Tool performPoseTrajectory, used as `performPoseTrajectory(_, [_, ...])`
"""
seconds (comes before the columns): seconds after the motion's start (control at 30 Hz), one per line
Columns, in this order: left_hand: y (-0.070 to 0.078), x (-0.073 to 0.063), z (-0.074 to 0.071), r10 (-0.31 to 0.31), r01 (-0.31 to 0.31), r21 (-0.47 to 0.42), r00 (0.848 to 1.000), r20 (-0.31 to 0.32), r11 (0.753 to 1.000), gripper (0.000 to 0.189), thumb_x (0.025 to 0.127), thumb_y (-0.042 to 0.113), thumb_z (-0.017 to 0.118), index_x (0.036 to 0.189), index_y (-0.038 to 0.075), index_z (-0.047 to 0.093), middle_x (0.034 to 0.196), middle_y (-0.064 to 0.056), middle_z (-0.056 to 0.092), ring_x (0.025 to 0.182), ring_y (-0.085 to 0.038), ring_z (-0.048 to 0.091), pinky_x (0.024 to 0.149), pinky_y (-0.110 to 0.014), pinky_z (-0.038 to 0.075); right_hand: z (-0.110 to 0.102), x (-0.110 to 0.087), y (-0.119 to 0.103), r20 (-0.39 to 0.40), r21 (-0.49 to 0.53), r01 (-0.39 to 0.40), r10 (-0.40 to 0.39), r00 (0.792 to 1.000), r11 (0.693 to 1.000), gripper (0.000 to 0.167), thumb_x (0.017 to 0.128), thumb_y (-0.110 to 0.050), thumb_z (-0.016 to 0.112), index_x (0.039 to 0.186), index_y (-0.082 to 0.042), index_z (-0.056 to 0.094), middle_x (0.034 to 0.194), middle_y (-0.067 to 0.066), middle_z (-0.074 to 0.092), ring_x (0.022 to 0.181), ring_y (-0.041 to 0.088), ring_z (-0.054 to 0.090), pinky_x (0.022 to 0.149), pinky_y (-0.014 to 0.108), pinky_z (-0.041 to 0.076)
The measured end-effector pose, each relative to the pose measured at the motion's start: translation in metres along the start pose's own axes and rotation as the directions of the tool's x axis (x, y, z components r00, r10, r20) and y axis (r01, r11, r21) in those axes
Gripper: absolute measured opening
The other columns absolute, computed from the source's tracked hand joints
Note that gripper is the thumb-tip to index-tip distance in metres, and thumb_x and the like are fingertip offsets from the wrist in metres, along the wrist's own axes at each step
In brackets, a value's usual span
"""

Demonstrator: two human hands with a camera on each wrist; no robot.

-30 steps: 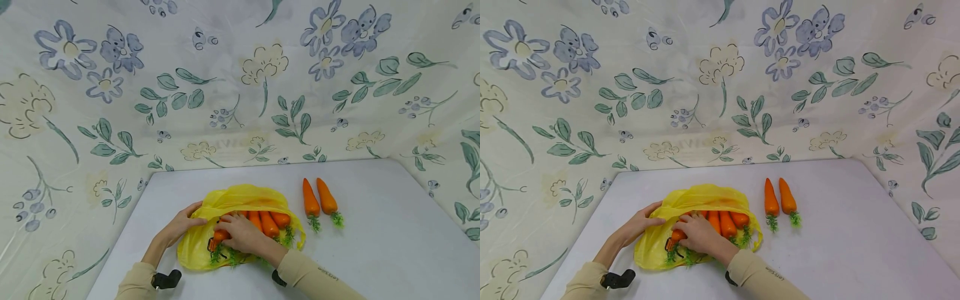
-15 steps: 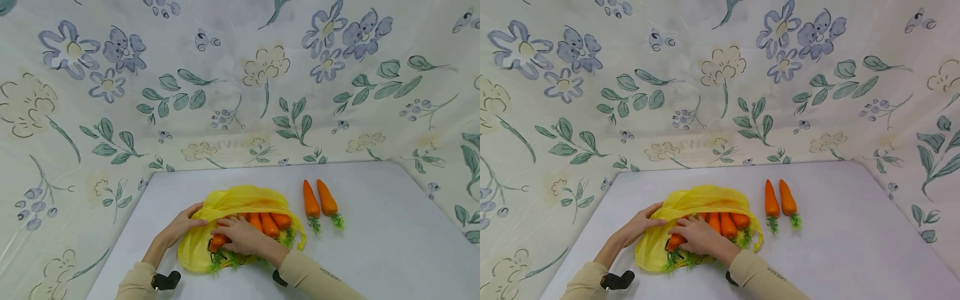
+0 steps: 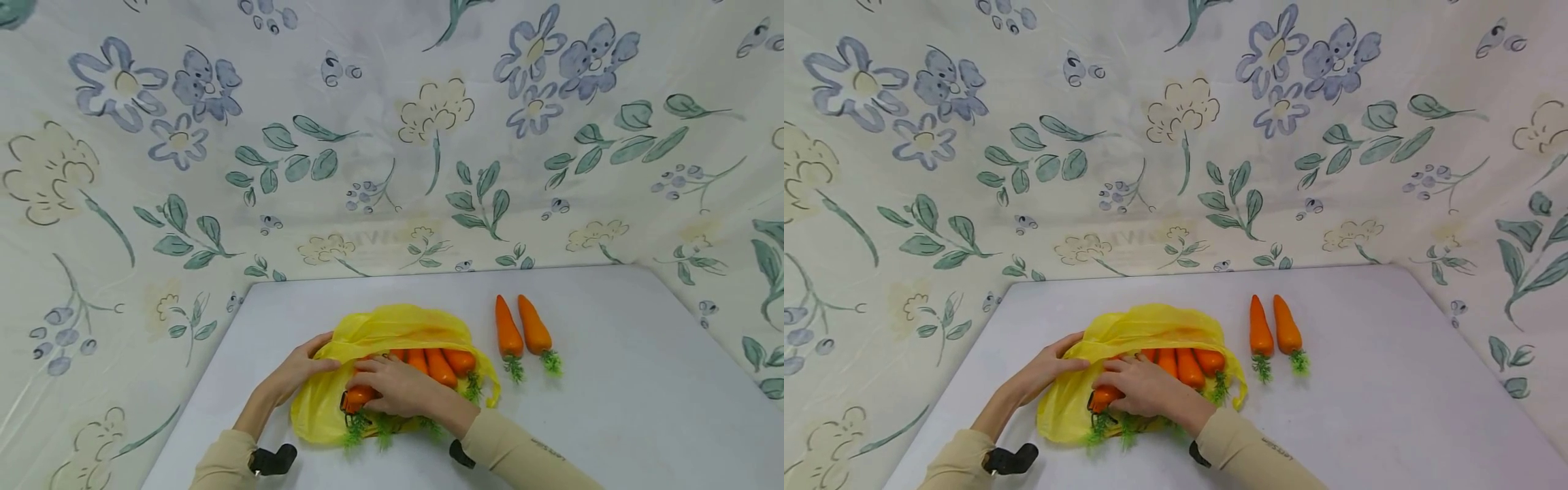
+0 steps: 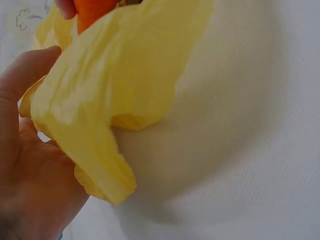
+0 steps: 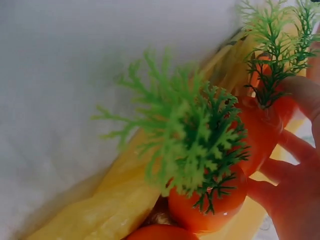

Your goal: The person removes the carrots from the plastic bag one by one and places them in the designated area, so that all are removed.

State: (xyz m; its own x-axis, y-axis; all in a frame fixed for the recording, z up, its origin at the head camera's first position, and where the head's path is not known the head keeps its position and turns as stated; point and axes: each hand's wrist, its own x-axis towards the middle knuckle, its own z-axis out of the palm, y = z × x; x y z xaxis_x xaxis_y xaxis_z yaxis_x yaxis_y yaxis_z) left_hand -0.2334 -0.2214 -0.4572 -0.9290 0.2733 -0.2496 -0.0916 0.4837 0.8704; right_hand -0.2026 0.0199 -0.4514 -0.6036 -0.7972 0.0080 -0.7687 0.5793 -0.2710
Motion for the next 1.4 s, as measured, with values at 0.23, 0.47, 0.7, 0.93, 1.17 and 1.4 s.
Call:
performPoseTrajectory(0.23, [-0.003,0.001,0.0,0.006,-0.006,0.003,1.0,-0.008,1.0,0.072,0.092,0.027,0.066,0.154,0.009,0.034,0.156,-0.018,0.035,0.137,-0.038,0.039,0.114,-0.058,0.03,0.003,-0.006,-0.002,0.006,-0.003,0.028,-0.028,1.0,1.0,0.051,0.1,-0.033,0.059,0.149,-0.029,0.044,0.156,0.001,0.04,0.143,0.029,0.037,0.114,0.048,0.035])
performPoseTrajectory(0.47, [-0.005,0.002,0.001,0.002,-0.002,-0.01,1.0,-0.008,1.0,0.072,0.092,0.028,0.066,0.154,0.009,0.034,0.156,-0.019,0.035,0.137,-0.038,0.039,0.114,-0.058,0.03,0.002,-0.011,-0.001,-0.008,0.011,0.069,-0.069,0.998,0.998,0.047,0.102,-0.031,0.055,0.147,-0.03,0.046,0.155,0.005,0.039,0.143,0.029,0.037,0.114,0.048,0.035])
performPoseTrajectory(0.7, [-0.004,0.002,0.0,-0.011,0.011,-0.01,1.0,-0.006,1.0,0.073,0.093,0.03,0.066,0.155,0.01,0.033,0.157,-0.018,0.034,0.137,-0.038,0.037,0.114,-0.059,0.028,-0.003,-0.017,0.001,-0.041,0.079,0.107,-0.104,0.994,0.991,0.046,0.104,-0.028,0.049,0.15,-0.024,0.043,0.157,0.009,0.037,0.142,0.023,0.039,0.112,0.036,0.039])
performPoseTrajectory(0.93, [-0.005,0.003,0.0,-0.02,0.02,0.001,1.0,-0.008,1.0,0.073,0.092,0.032,0.066,0.154,0.011,0.033,0.157,-0.018,0.034,0.136,-0.037,0.038,0.114,-0.059,0.03,-0.008,-0.024,0.001,-0.077,0.143,0.112,-0.102,0.992,0.983,0.045,0.105,-0.029,0.046,0.149,-0.025,0.043,0.157,0.007,0.038,0.136,0.019,0.048,0.103,0.032,0.048])
performPoseTrajectory(1.17, [-0.006,0.002,-0.001,-0.008,0.008,-0.01,1.0,0.006,1.0,0.074,0.093,0.034,0.066,0.155,0.011,0.033,0.158,-0.019,0.032,0.139,-0.039,0.036,0.114,-0.058,0.03,-0.015,-0.032,0.005,-0.09,0.249,0.114,-0.094,0.992,0.962,0.045,0.105,-0.028,0.045,0.15,-0.03,0.041,0.159,0.0,0.035,0.136,0.017,0.047,0.105,0.034,0.047])
performPoseTrajectory(1.4, [-0.005,0.001,-0.002,-0.012,0.012,-0.018,1.0,0.015,1.0,0.074,0.094,0.033,0.065,0.155,0.01,0.031,0.159,-0.02,0.029,0.14,-0.04,0.034,0.114,-0.058,0.03,-0.025,-0.043,0.006,-0.128,0.312,0.129,-0.093,0.987,0.941,0.045,0.105,-0.025,0.046,0.15,-0.031,0.042,0.16,-0.003,0.033,0.142,0.014,0.039,0.109,0.035,0.043])
